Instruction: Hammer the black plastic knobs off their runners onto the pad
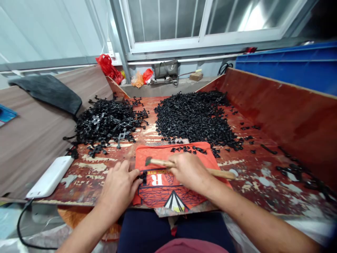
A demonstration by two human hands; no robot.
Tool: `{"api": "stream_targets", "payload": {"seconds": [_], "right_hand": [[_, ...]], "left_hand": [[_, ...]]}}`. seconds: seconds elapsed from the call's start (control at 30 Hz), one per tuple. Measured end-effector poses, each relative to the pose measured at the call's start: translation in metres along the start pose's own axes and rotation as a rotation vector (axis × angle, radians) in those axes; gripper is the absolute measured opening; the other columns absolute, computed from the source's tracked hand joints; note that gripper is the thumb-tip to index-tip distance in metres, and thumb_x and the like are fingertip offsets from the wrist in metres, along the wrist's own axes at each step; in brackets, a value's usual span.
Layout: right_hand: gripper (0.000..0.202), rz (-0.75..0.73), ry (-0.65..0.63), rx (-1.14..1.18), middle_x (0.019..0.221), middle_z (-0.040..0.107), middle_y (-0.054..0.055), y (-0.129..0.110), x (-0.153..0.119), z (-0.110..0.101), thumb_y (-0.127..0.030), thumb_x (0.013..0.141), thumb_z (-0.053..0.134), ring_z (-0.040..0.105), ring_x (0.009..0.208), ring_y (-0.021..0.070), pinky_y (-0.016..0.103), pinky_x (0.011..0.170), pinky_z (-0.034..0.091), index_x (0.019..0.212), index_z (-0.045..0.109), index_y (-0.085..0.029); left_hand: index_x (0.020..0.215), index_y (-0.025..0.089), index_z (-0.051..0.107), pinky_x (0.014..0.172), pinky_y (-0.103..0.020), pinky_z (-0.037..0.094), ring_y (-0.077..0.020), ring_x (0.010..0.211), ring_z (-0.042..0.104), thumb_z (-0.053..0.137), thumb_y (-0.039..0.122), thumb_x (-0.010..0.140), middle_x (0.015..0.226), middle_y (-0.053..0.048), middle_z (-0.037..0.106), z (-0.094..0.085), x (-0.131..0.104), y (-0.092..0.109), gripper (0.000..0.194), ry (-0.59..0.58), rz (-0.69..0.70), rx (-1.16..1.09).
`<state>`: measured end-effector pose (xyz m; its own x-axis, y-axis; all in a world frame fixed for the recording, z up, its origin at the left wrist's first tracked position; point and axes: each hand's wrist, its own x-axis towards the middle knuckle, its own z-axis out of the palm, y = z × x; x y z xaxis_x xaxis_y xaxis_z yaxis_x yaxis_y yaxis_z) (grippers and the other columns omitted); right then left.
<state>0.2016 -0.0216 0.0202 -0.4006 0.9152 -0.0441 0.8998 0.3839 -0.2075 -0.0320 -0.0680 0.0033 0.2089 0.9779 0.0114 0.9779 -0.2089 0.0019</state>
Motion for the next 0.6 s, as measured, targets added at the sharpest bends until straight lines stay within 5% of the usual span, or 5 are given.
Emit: {"api": "stream_targets", "payload": {"seconds": [0.17,0.4,0.6], "right_hand": [[0.012,-0.013,-0.106,0.095,0.084,0.076,0.001,-0.024,0.005,0.010,-0.036,0.083,0.068,0.069,0.082,0.0196,0.025,0.068,0.045,0.083,0.077,-0.028],[0.015,0.025,-0.056,0.172,0.096,0.075,0.007,-0.009,0.014,0.005,-0.027,0.086,0.062,0.068,0.090,0.0233,0.029,0.075,0.046,0.093,0.075,-0.022],[0.028,0.026,0.035,0.343,0.107,0.074,0.003,0.018,-0.032,-0.005,-0.030,0.100,0.047,0.068,0.093,0.0203,0.027,0.076,0.047,0.121,0.065,-0.026]], "left_hand": [[0.096,0.021,0.067,0.087,-0.042,0.039,-0.0290,0.095,0.060,0.043,0.032,0.093,0.096,-0.008,0.070,0.017,-0.006,-0.013,0.026,0.043,-0.028,-0.228],[0.077,0.020,0.058,0.066,-0.026,0.042,-0.0175,0.071,0.054,0.051,0.051,0.087,0.072,0.001,0.059,0.008,0.000,0.001,0.034,-0.006,-0.183,-0.944],[0.070,0.019,0.059,0.059,-0.024,0.037,-0.0143,0.062,0.049,0.054,0.042,0.086,0.063,0.002,0.055,0.009,0.025,0.020,0.029,-0.112,-0.099,-0.935]]}}
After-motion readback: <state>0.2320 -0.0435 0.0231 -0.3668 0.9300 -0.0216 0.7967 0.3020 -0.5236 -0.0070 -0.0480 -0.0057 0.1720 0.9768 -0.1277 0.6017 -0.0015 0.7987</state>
